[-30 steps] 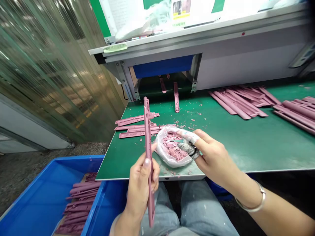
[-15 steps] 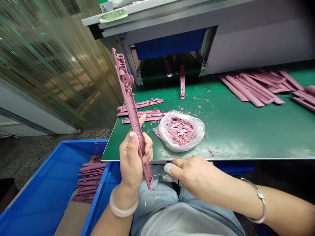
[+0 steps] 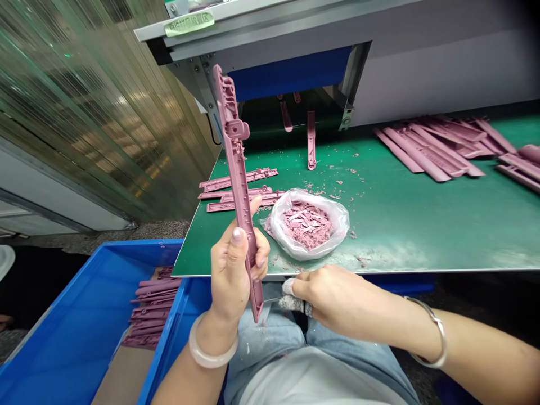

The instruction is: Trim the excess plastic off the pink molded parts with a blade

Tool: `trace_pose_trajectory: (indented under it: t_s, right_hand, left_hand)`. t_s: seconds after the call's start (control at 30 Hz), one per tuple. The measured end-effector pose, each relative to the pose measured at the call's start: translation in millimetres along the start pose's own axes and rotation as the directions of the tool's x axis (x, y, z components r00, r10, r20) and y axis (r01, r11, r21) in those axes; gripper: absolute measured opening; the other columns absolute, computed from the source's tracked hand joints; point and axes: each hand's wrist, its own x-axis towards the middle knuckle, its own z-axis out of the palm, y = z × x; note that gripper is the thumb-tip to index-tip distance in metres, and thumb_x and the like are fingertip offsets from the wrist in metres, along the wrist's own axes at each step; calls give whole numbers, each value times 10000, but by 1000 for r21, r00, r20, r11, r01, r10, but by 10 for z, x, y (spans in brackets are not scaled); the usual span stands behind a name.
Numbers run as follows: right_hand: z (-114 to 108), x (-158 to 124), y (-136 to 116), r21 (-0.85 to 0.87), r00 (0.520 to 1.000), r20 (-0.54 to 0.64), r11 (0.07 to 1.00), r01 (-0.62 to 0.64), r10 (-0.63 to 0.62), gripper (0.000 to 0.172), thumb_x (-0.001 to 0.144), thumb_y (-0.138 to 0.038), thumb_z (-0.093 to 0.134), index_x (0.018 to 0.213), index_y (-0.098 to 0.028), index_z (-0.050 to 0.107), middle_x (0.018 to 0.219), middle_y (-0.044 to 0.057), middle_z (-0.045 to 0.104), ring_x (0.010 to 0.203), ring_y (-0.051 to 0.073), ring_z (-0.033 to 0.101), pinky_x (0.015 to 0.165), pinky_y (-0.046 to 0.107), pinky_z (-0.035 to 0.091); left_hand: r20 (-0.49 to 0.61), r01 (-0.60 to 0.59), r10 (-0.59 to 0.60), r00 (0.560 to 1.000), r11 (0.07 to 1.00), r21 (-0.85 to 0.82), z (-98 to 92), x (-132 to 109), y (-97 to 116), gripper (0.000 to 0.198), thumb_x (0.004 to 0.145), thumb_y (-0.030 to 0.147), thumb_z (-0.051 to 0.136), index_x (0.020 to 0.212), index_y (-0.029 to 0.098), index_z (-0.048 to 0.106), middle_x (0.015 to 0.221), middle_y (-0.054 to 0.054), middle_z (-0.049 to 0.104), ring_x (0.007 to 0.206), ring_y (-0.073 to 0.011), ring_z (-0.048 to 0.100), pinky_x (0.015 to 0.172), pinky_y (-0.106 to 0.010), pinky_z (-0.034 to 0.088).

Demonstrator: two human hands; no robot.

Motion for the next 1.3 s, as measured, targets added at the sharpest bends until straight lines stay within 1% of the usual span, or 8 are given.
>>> trace_pose_trajectory:
  t_s: [0.13, 0.23, 0.4, 0.5, 0.73, 0.97, 1.17, 1.3]
  right_hand:
    - [-38, -20, 86, 274, 997, 35, 960, 55, -67, 200, 827, -25, 458, 721, -191, 494, 626, -34, 532, 549, 102, 454, 532, 219, 278]
    - [-25, -54, 116, 340, 999, -47, 940, 8, 8, 208, 855, -17, 416, 793, -186, 521, 736, -4, 573, 639, 120, 514, 597, 216, 356]
    - [12, -101, 101, 144, 974, -183, 983, -109, 135, 369, 714, 54, 431, 979, -170, 555, 916, 54, 550, 756, 167, 537, 637, 253, 377]
    - [45, -114, 47, 50, 974, -162, 987, -151, 157, 343, 681, 41, 468, 928, -177, 563, 865, 30, 535, 702, 155, 519, 584, 250, 320]
    - [121, -77, -46, -1, 982, -104, 987, -160, 159, 204, 706, -26, 503, 826, -180, 561, 857, 34, 544, 675, 153, 513, 518, 279, 198]
    - [84, -18, -76, 7, 974, -94, 978, -207, 206, 227, 699, -8, 473, 800, -189, 567, 819, 29, 544, 653, 160, 497, 508, 277, 198]
    - [172, -13, -132, -21, 946, -253, 977, -213, 201, 301, 674, 50, 453, 825, -171, 592, 802, 46, 571, 684, 187, 520, 566, 281, 349]
    - [292, -58, -84, -39, 861, -500, 991, -125, 89, 423, 749, 57, 396, 1067, -135, 598, 881, 86, 608, 755, 205, 547, 635, 309, 448]
  left_hand:
    - [0, 24, -24, 1000, 1000, -20, -11, 13, -2, 471, 920, 495, 457, 1291, 221, 549, 544, 55, 418, 373, -59, 271, 341, -168, 261]
    - [-18, 11, -11, 1000, 1000, -24, -29, 15, -11, 465, 912, 495, 477, 1281, 224, 560, 543, 56, 429, 370, -50, 258, 339, -159, 261]
    - [-11, 2, -2, 1000, 1000, 1, -30, 2, -48, 461, 946, 462, 424, 1321, 212, 527, 555, 53, 432, 382, -48, 270, 341, -158, 257]
    - [-43, -25, 26, 999, 1000, 17, -7, -3, -56, 455, 951, 454, 423, 1327, 218, 522, 559, 55, 431, 384, -48, 281, 346, -162, 263]
    - [-79, -121, 130, 988, 987, 104, 59, -12, 12, 444, 924, 479, 468, 1256, 209, 585, 556, 44, 432, 394, -65, 316, 358, -196, 282]
    - [-68, -144, 155, 986, 978, 149, 65, -7, 38, 435, 914, 483, 485, 1238, 219, 605, 554, 38, 442, 392, -75, 328, 356, -204, 273]
    - [-130, -145, 160, 978, 982, 119, 62, 69, 25, 394, 941, 454, 447, 1240, 238, 588, 575, 50, 409, 399, -66, 318, 365, -193, 276]
    - [-199, -133, 145, 969, 989, 71, 45, 109, 48, 416, 947, 460, 426, 1262, 232, 570, 570, 59, 382, 381, -54, 285, 348, -179, 251]
